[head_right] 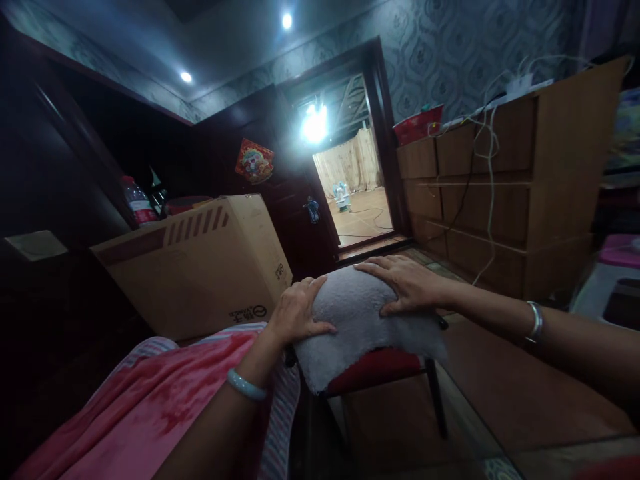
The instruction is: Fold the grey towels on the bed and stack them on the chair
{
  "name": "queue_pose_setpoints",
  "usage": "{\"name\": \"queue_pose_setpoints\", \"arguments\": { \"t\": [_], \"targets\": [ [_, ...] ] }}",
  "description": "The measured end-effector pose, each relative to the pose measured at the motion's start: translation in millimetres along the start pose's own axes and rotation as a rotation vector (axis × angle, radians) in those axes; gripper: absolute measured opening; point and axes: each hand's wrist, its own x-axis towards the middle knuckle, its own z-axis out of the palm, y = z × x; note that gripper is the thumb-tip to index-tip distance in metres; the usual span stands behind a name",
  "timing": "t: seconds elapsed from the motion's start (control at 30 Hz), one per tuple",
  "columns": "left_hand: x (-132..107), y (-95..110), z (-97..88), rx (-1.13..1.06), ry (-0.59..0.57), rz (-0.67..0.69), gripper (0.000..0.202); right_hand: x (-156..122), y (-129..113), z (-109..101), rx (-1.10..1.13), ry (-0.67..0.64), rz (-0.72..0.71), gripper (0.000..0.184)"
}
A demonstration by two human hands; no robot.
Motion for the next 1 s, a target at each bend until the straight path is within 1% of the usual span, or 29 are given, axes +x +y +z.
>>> {"name": "queue_pose_setpoints", "arguments": {
  "t": [0.1,0.2,0.27,0.33,0.43,0.57,0.67,0.77,0.87,1.0],
  "targets": [
    [-5,-1,-5.0,0.021,-0.02,0.02,0.113,-8,7,-3,-0.007,-0.017,-0.039,0.114],
    [-13,-5,-8.3,0.06,-0.015,-0.012,0.12,-19,16,-8,-0.001,-0.037,-0.051,0.121],
    [-18,-9,-8.5,0.068,-0.026,-0.03,0.126,-26,21,-10,0.025,-0.044,-0.045,0.122],
    [-21,-12,-7.2,0.073,-0.041,-0.035,0.128,-29,24,-9,0.054,-0.043,-0.03,0.119],
    [-22,-15,-3.6,0.088,-0.055,-0.039,0.121,-28,27,-3,0.08,-0.032,-0.006,0.113],
    [-19,-19,0.2,0.077,-0.038,-0.03,0.113,-26,29,3,0.1,0.004,-0.005,0.107],
    [-18,-20,-0.2,0.059,-0.039,-0.012,0.111,-26,30,4,0.1,0.015,-0.013,0.104],
    [-18,-19,-2.6,0.053,-0.056,-0.01,0.114,-25,29,3,0.096,0.002,-0.024,0.105],
    [-26,-14,-3.5,0.078,-0.031,-0.052,0.118,-25,29,1,0.082,-0.019,-0.014,0.107],
    [-46,-8,1.3,0.066,0.038,-0.147,0.125,-25,29,-5,0.06,-0.055,0.006,0.114]
  ]
}}
